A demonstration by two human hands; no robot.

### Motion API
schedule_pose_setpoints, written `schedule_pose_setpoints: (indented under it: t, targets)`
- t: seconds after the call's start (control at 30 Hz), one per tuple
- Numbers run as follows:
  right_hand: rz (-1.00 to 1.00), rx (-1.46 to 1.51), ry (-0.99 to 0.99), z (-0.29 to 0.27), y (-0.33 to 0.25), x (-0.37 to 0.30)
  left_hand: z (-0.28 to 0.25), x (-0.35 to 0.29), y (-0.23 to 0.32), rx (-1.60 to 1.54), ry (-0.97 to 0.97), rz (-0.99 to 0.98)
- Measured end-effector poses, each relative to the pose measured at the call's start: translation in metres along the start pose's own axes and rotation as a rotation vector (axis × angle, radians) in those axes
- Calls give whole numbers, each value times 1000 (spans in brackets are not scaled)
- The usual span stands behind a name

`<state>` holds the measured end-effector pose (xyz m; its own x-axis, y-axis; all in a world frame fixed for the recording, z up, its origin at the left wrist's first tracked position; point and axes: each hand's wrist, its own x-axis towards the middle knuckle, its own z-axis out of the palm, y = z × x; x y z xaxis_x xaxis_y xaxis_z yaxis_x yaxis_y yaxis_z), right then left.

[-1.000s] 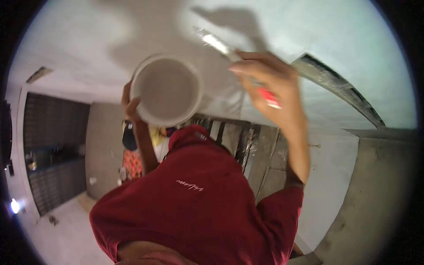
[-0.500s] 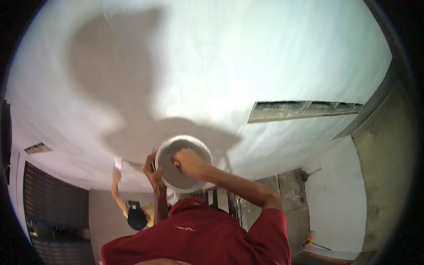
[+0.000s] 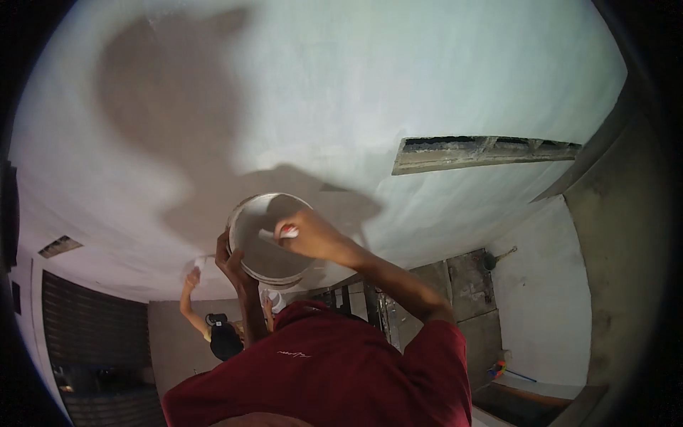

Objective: The recorder is painting a ceiling with white paint using a brush while standing on a ladder.

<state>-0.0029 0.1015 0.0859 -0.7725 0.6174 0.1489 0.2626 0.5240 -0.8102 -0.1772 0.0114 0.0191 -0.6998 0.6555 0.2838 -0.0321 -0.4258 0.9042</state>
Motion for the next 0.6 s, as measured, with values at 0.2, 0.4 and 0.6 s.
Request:
schedule_pose_setpoints:
  t: [0.2, 0.4, 0.6]
  targets:
    - [251, 766, 233, -39, 3, -15, -18, 5, 3, 93, 38, 17]
    - [-24, 636, 705, -103, -30, -11, -25, 14, 1, 28, 86, 52]
    - [-650, -608, 859, -127, -53, 31, -24, 20, 12, -81, 96, -73]
